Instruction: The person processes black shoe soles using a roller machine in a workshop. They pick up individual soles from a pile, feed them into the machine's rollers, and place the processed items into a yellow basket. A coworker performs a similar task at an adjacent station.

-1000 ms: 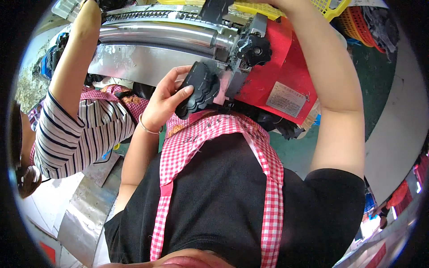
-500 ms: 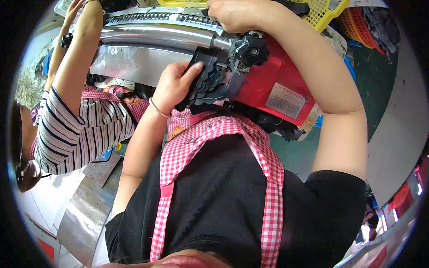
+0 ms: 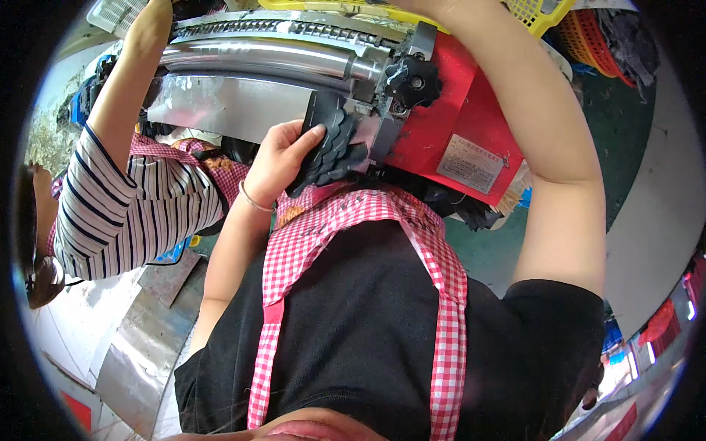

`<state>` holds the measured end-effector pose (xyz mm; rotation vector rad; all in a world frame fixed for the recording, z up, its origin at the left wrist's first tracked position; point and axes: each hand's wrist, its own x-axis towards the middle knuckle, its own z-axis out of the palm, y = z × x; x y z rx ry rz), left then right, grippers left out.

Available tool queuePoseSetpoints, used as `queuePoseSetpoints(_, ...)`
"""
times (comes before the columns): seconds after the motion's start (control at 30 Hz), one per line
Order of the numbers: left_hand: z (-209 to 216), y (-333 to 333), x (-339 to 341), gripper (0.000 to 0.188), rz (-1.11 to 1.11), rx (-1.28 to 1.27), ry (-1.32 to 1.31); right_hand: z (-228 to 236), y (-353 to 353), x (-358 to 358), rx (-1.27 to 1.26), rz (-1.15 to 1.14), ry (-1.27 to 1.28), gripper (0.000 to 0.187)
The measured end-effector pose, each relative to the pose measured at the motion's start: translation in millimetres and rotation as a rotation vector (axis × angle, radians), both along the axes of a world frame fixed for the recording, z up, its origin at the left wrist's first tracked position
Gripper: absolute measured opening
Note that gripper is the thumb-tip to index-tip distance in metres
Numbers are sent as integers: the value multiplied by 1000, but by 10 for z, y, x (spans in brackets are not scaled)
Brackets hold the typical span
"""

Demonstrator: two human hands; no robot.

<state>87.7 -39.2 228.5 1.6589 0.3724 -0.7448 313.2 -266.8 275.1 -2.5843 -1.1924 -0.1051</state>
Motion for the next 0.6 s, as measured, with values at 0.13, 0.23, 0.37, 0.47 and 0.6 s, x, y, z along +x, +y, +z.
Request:
queuePoseSetpoints(0.13, -149, -22, 262, 30, -103, 33, -26, -215, 140, -116, -180, 191, -86, 19)
queuePoseSetpoints(0.23, -72, -131, 372, 37, -66, 24, -12, -131, 176, -196, -325, 241, 250, 23)
queuePoseSetpoints(0.37, 165, -177, 241, 34, -46, -18, -64, -58, 130, -235, -344, 142, 477, 23)
queuePoseSetpoints(0.47, 261, -86, -12, 21, -40, -206, 20, -185, -42, -96, -93, 54, 437, 28)
queuePoseSetpoints(0.6, 83, -79, -150, 20, 113, -80, -91, 114, -188, 12, 39, -154, 330, 21)
